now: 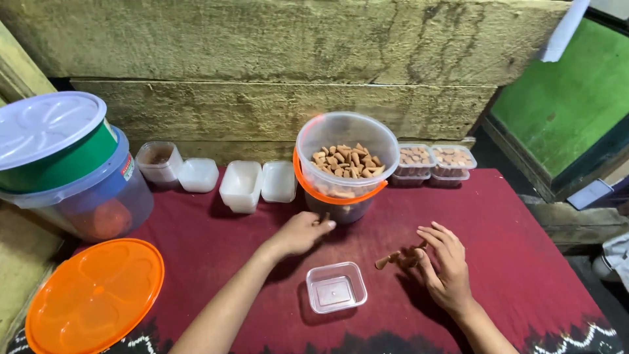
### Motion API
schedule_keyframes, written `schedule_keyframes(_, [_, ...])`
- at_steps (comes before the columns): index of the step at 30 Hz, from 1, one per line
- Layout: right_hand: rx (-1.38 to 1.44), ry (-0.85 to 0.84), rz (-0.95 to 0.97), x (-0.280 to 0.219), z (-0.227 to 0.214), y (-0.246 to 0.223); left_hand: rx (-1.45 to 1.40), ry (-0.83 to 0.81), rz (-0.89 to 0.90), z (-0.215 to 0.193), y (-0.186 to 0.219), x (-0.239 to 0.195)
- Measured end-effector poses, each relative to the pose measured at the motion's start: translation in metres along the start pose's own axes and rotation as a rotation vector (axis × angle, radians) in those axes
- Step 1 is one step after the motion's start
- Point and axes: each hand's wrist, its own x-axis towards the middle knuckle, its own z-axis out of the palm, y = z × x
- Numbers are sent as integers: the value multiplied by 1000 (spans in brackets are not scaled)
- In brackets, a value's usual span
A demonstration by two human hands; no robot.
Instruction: Packaging incense cones by picking them from a large bucket and placing them into small plastic containers for retail.
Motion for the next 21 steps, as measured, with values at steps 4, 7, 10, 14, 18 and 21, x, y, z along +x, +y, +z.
schedule_keyframes(4, [98, 9, -81, 28, -4, -29, 184, -59, 107, 7, 24, -4])
schedule_keyframes(7, [259, -108, -58, 53, 0, -54, 327, -87, 158, 11, 31, -2])
schedule_keyframes(10, [227, -255, -46, 77, 21, -62, 392, -85, 222, 9, 30, 5])
schedule_keyframes(14, [-122, -395, -39, 86, 57, -64, 361, -12, 446, 19, -11, 19])
schedule_keyframes(18, [-121, -393, -66, 84, 72, -58, 380, 30, 516, 18, -23, 19])
schedule_keyframes(21, [-12, -330, -130, 83, 66, -61, 416, 115, 659, 25, -34, 20])
